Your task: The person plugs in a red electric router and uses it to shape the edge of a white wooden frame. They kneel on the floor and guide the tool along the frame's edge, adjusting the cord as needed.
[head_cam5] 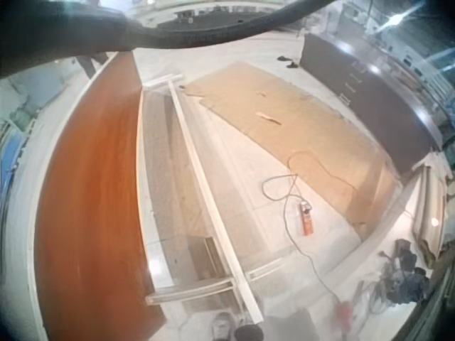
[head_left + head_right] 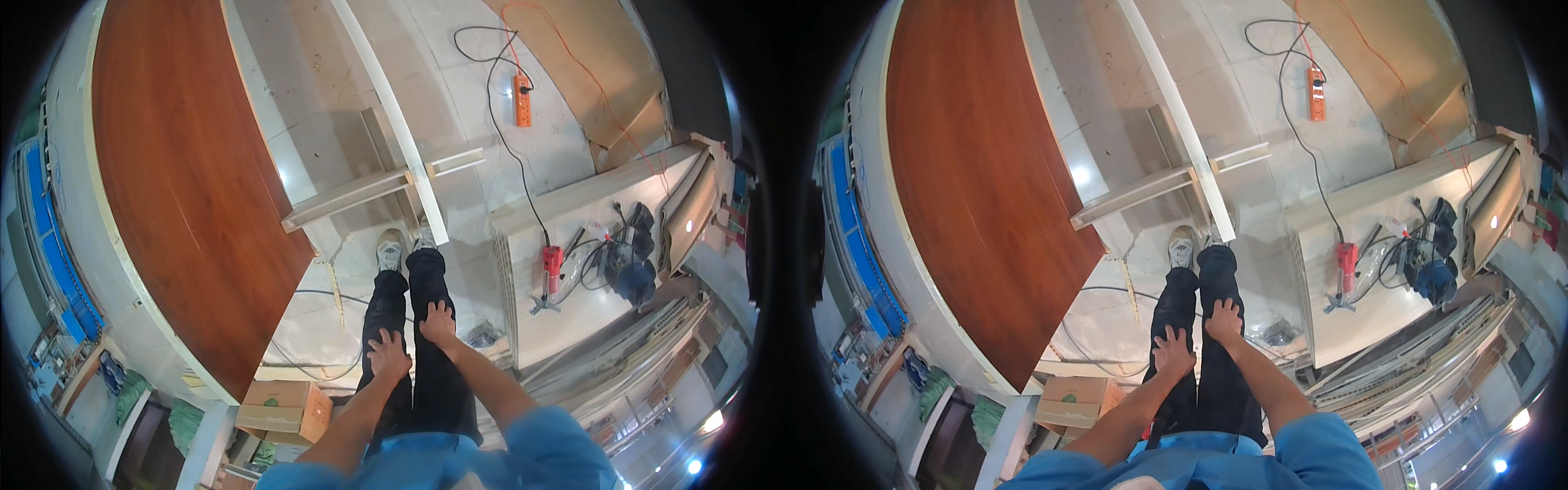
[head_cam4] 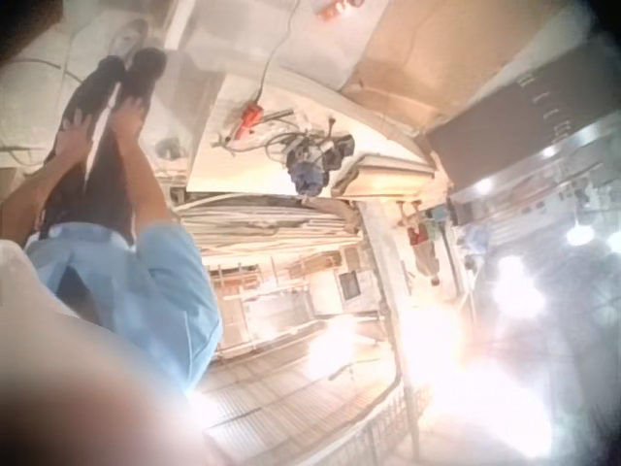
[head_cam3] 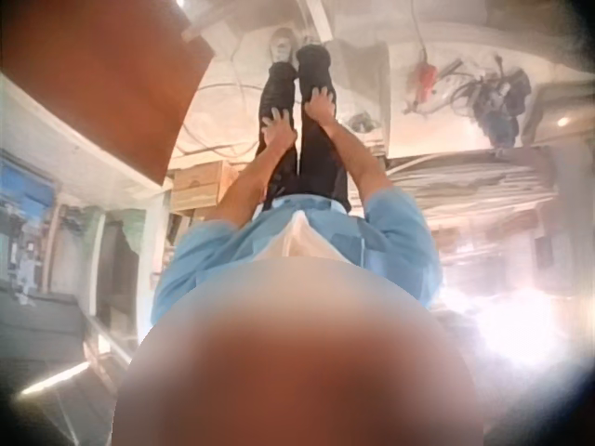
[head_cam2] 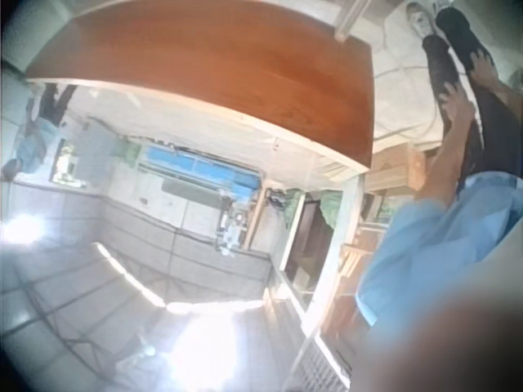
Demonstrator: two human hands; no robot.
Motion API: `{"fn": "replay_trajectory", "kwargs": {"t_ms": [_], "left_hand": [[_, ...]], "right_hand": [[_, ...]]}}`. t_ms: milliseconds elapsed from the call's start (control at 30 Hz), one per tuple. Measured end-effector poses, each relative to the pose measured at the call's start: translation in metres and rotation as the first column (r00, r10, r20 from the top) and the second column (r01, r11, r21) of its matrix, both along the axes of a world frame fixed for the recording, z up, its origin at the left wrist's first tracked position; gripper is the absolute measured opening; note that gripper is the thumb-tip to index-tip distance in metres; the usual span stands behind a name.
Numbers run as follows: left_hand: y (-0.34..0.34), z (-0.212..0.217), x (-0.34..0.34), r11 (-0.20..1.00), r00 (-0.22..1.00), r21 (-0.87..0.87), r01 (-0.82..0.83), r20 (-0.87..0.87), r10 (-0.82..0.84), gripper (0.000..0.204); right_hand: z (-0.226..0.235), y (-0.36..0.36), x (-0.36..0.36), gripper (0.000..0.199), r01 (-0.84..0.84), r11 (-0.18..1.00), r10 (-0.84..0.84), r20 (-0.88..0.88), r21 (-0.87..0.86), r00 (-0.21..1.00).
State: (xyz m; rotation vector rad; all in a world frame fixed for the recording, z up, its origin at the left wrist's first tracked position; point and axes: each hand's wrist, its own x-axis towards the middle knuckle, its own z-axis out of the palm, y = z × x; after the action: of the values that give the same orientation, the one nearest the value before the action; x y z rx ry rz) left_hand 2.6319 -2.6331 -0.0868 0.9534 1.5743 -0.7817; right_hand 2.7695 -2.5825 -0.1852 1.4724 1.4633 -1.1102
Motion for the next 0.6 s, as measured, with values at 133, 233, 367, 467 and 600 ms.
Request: {"fn": "replay_trajectory", "kwargs": {"t_ms": [133,233,367,467,600], "left_hand": [[-0.01,-0.004,-0.003,1.0,1.0,-0.002,-0.018,-0.014,0.018,0.074],[-0.02,-0.006,-0.005,0.999,1.0,0.039,-0.021,-0.01,0.021,0.073],[-0.024,-0.007,-0.009,0.998,0.999,0.054,-0.021,-0.023,0.022,0.072],[-0.021,-0.007,-0.011,0.997,1.0,0.08,-0.022,-0.019,0.024,0.071],[-0.019,-0.006,-0.016,0.995,1.0,0.103,-0.01,-0.018,0.012,0.065]], "right_hand": [[-0.005,0.0,-0.005,0.049,-0.024,1.0,0.024,-0.026,-0.003,0.999],[-0.004,-0.005,-0.011,0.047,-0.04,0.996,0.04,-0.003,0.076,0.999],[-0.006,-0.004,-0.013,0.045,-0.058,0.995,0.059,-0.011,0.082,0.998],[-0.011,-0.001,-0.015,0.042,-0.053,0.993,0.054,-0.001,0.106,0.999],[-0.01,0.001,-0.018,0.042,-0.026,0.994,0.023,0.028,0.108,0.999]]}}
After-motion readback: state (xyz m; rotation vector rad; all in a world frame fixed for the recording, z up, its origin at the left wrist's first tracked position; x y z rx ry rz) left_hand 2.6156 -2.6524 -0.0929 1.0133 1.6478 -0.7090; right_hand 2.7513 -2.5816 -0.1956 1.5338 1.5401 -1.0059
